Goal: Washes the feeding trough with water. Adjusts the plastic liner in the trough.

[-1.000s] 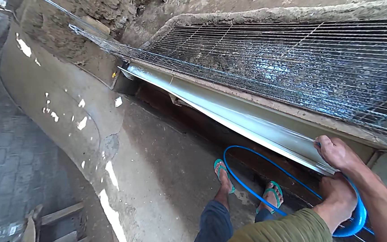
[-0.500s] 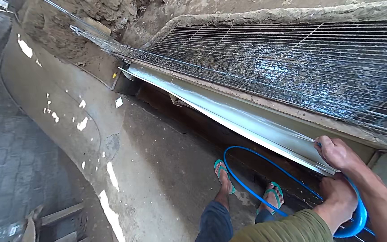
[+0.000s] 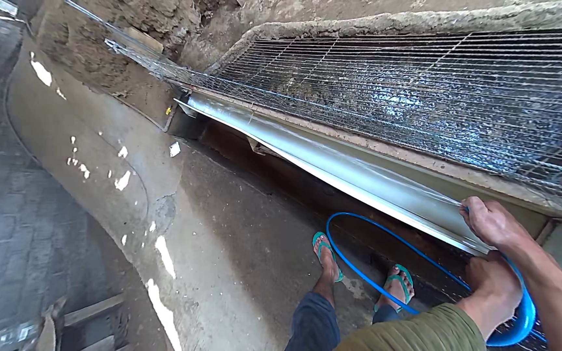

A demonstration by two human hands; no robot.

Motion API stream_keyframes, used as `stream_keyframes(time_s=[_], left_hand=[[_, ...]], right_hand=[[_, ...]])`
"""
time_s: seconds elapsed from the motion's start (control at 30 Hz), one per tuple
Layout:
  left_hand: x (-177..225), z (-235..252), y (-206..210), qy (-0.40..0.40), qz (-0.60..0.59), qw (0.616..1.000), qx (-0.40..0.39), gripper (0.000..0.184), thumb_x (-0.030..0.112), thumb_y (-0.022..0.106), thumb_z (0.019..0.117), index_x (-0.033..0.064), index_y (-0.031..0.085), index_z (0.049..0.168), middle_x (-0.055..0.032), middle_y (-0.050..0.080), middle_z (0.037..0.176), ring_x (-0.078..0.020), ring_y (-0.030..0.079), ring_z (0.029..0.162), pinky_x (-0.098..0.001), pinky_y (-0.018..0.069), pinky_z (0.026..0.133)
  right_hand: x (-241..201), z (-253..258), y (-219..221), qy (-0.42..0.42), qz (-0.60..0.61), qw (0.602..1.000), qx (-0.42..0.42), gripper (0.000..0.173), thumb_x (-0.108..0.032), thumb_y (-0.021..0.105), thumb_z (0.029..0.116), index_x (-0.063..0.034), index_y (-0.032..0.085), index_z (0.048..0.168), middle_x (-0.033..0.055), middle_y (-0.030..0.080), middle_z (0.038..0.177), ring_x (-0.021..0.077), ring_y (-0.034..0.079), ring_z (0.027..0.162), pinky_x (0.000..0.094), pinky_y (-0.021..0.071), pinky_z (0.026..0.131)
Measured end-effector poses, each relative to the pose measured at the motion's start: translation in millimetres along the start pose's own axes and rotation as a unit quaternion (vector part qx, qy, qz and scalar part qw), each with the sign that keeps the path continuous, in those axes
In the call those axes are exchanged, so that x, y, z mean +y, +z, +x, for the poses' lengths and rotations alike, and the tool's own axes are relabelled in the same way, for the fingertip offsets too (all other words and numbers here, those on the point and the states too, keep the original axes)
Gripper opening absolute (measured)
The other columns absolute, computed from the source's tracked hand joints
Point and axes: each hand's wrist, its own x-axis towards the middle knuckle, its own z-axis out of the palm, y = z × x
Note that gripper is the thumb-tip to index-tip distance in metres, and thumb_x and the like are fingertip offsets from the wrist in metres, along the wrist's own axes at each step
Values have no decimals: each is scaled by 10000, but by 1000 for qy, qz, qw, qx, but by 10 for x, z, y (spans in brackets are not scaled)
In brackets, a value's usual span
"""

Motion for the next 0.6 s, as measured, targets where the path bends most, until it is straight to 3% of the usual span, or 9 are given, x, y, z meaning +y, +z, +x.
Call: stream_keyframes(time_s=[0.27,0.37,0.43,0.47,0.53,0.6], left_hand=[[60,-43,-5,-30,-16,999,3,511,302,314,1136,-89,643,1152,-286,644,1200,-394,613,1137,-578,463,987],[-8,12,17,9,-15,1000,-5,433,230,367,1127,-103,642,1154,-289,648,1174,-395,608,1118,-565,456,990],[-73,42,18,61,-17,998,-11,366,152,404,1113,-127,641,1132,-274,659,1091,-351,620,1021,-515,482,943],[-80,15,4,77,-19,997,-11,326,117,419,1105,-129,632,1106,-245,649,1025,-299,605,933,-462,492,881],[-56,-150,-145,107,-14,993,-40,278,40,449,1069,-160,599,1190,-256,647,1088,-262,611,959,-404,506,893],[26,-449,-357,89,11,991,-101,340,-8,461,1039,-190,501,1324,-291,604,1247,-268,594,1108,-383,479,991]], right_hand=[[-10,-6,-9,-1,-5,1000,-11,576,-339,181,1103,-21,581,837,77,459,659,218,451,580,459,388,593],[-53,-57,-42,-15,-41,999,-28,597,-323,187,1116,40,609,899,165,530,749,299,523,692,529,410,677],[-145,-170,-68,-25,-74,996,-46,620,-334,204,1131,77,654,1017,268,622,914,404,604,883,606,431,804],[-250,-259,-96,-25,-92,993,-67,632,-353,207,1140,80,666,1157,325,657,1080,475,621,1066,658,429,922],[-529,-453,-131,-29,-130,983,-124,600,-367,185,1144,22,564,1397,336,614,1294,501,560,1262,675,393,1041],[-809,-691,-131,-48,-179,963,-193,518,-281,187,1145,19,446,1479,310,567,1374,465,548,1295,629,412,1060]])
